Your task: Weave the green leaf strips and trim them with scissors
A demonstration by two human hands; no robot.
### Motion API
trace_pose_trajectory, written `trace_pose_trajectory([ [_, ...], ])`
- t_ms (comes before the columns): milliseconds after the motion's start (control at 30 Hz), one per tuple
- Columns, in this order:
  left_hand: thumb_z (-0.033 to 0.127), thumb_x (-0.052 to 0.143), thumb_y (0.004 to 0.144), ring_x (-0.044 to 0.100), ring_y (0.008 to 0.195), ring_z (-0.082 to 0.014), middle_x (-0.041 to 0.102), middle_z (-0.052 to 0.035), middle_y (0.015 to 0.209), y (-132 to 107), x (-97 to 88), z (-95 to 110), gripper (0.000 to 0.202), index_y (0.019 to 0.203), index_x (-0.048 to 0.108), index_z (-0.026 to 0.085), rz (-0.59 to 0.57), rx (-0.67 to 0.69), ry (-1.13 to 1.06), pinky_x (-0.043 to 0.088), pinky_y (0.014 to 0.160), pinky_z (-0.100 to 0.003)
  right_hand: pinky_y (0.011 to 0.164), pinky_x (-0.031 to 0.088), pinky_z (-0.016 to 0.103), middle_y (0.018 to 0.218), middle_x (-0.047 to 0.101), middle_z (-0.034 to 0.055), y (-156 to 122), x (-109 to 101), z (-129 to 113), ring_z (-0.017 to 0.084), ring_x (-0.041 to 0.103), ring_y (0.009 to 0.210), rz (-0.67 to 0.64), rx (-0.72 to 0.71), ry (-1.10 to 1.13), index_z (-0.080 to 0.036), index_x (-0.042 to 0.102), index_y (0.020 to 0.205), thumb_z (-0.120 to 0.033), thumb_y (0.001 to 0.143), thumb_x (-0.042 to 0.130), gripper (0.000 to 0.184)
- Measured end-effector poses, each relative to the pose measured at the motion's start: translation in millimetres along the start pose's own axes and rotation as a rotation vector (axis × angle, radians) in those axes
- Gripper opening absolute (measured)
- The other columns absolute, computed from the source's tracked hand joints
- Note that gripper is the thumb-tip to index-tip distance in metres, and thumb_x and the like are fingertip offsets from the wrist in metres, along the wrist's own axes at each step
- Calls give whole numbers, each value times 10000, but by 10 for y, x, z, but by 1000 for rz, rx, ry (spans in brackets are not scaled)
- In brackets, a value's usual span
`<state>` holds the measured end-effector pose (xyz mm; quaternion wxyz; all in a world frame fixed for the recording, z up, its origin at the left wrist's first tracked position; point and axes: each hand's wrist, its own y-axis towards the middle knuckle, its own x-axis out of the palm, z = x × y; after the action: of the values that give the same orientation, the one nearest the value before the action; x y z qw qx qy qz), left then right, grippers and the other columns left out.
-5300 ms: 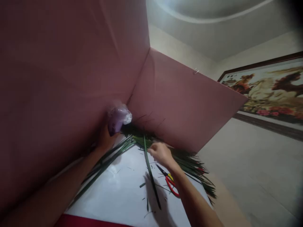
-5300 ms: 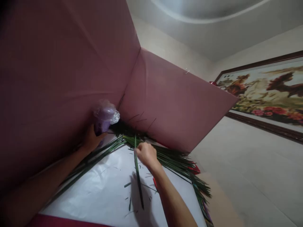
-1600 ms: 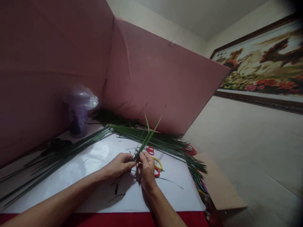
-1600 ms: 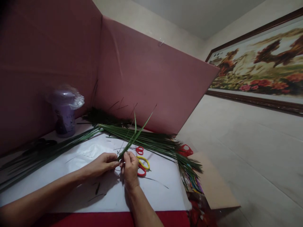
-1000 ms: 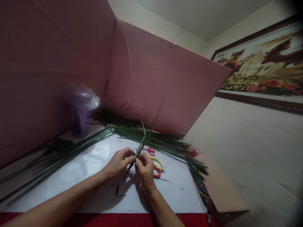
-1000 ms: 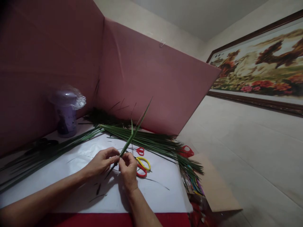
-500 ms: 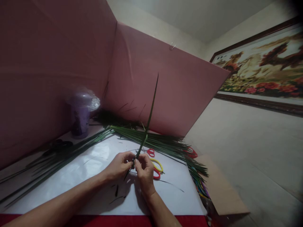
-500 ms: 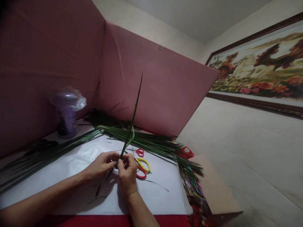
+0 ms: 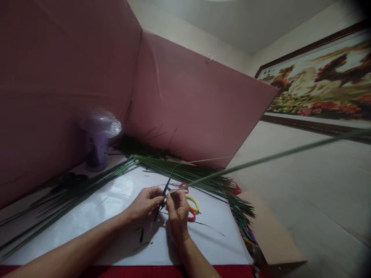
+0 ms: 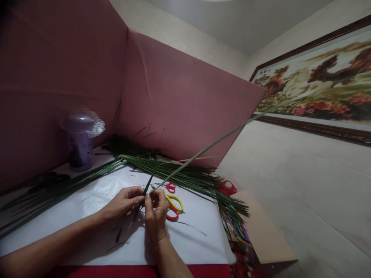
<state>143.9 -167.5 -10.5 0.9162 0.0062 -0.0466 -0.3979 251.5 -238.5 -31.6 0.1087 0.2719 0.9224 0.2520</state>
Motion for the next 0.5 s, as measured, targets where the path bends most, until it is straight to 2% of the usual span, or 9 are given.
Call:
trace_pose_trajectory([
  [100, 450, 590, 704, 347, 302, -56, 437, 73, 408, 12, -9, -50, 300, 688, 515, 160, 33, -100, -26, 226, 318, -169, 526, 386, 212, 660, 450, -40, 33, 28, 34, 89, 434, 568, 32, 90, 62, -183, 443, 756, -280, 838, 511, 144],
  [167, 451, 571, 713, 356, 297, -62, 430, 66, 388, 18, -22, -84, 301, 655, 503, 163, 58, -163, -57, 213, 307, -165, 476, 379, 197, 652, 471, -48, 55, 60, 51, 80, 444, 525, 59, 199, 166, -185, 439, 779, -258, 800, 539, 125],
  [267, 422, 533, 724, 350, 284, -65, 454, 33, 374, 15, -37, -100, 296, 611, 523, 148, 30, -222, -82, 168, 284, -166, 379, 328, 171, 598, 488, -64, 76, 103, 64, 65, 423, 417, 64, 414, 354, -190, 422, 795, -222, 737, 565, 158],
  [333, 402, 509, 726, 319, 261, -61, 456, 19, 351, 6, -39, -86, 300, 601, 550, 132, -2, -255, -70, 146, 272, -168, 343, 301, 160, 546, 487, -74, 80, 116, 67, 58, 395, 362, 59, 508, 440, -191, 413, 786, -204, 706, 568, 175],
  [433, 382, 503, 720, 314, 256, -55, 504, 0, 381, -4, -35, -52, 284, 608, 557, 127, -29, -288, -58, 145, 266, -166, 332, 319, 161, 522, 502, -75, 79, 114, 71, 61, 402, 339, 66, 538, 495, -189, 425, 803, -206, 685, 583, 198],
  [500, 389, 529, 713, 346, 274, -57, 535, 3, 424, 1, -32, -37, 259, 633, 532, 143, -11, -258, -65, 165, 274, -161, 330, 326, 161, 548, 525, -67, 81, 105, 74, 63, 416, 344, 87, 527, 510, -186, 444, 836, -219, 682, 604, 224],
])
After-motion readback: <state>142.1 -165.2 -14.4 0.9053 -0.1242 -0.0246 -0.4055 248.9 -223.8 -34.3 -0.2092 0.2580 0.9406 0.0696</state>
